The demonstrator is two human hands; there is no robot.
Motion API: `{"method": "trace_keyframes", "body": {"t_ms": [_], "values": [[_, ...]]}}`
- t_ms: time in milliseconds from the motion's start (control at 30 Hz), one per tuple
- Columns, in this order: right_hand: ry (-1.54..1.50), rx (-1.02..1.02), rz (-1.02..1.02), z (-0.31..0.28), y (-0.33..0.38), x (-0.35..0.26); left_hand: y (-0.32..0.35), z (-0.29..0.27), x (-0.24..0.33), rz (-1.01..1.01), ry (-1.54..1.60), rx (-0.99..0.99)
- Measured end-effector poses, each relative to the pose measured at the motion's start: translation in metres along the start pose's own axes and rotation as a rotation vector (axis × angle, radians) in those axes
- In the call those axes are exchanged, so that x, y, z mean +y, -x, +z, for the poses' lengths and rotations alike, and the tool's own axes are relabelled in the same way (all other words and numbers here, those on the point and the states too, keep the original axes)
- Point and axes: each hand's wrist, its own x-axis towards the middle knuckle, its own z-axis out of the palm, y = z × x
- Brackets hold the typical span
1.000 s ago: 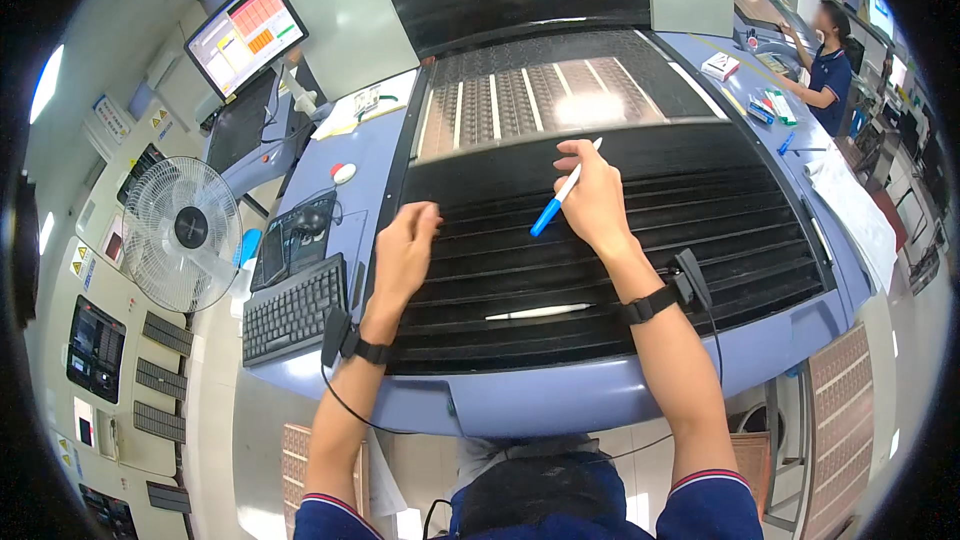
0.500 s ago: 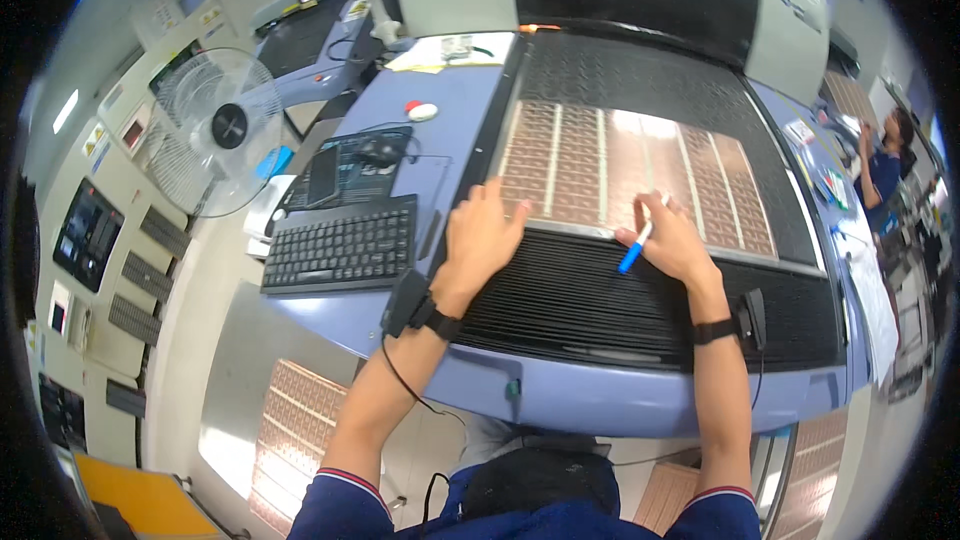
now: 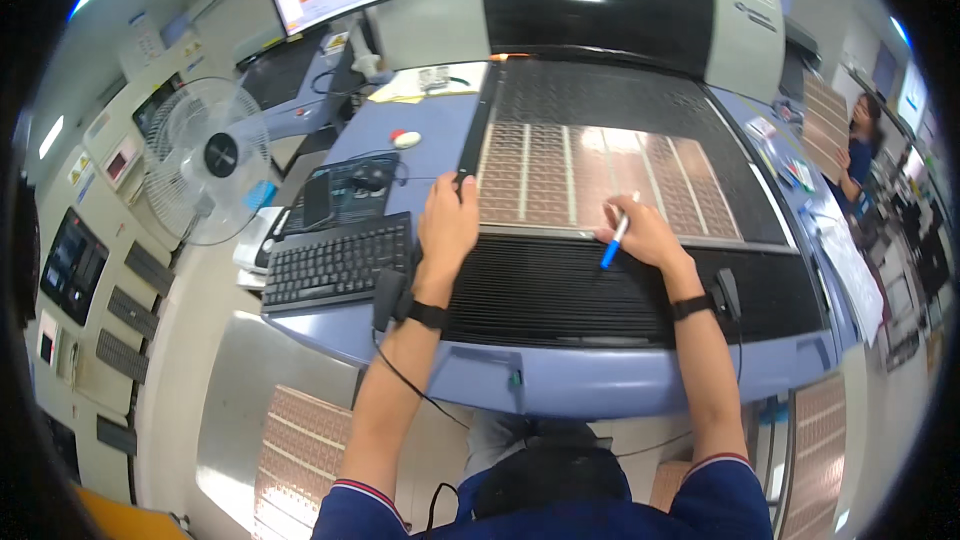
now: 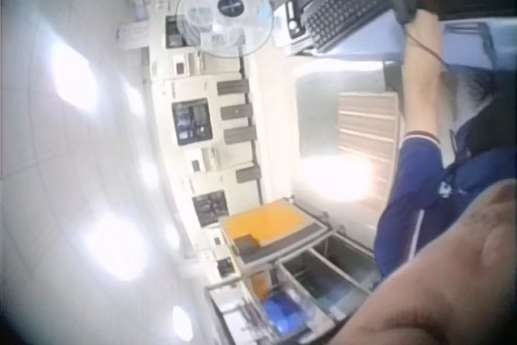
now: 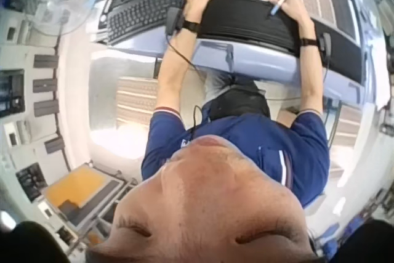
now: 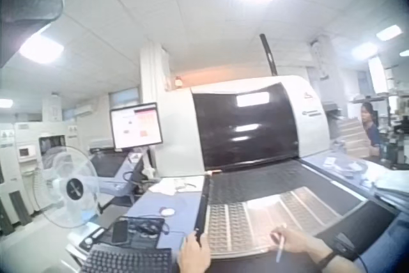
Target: Inspecting and marking components on a printed circuit board sheet using a pen while placing it on an inspection machine.
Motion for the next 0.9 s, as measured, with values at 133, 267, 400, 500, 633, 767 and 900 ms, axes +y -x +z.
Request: {"method": "trace_keyframes", "body": {"t_ms": [133,267,400,500,633,767,900], "values": [[-0.009,0.05,-0.099,0.004,-0.003,0.019,-0.002,0.002,0.008,-0.099,-0.133,-0.24],[-0.057,0.025,-0.125,0.015,-0.011,0.006,-0.035,0.009,-0.065,-0.145,0.215,-0.132],[-0.038,0.033,-0.06,0.004,0.003,0.02,-0.025,0.004,-0.028,-0.393,0.671,-0.203],[-0.003,0.082,-0.108,0.009,0.005,0.024,-0.018,-0.006,-0.015,-0.486,0.916,-0.141],[0.083,0.26,-0.072,0.004,-0.005,0.017,-0.02,-0.008,-0.02,-0.458,1.132,-0.032],[-0.115,0.697,0.124,-0.028,-0.028,0.034,-0.011,0.001,0.001,-0.276,0.996,-0.149],[-0.303,0.956,0.145,-0.098,-0.09,0.054,0.003,0.012,0.014,0.02,0.743,-0.227]]}}
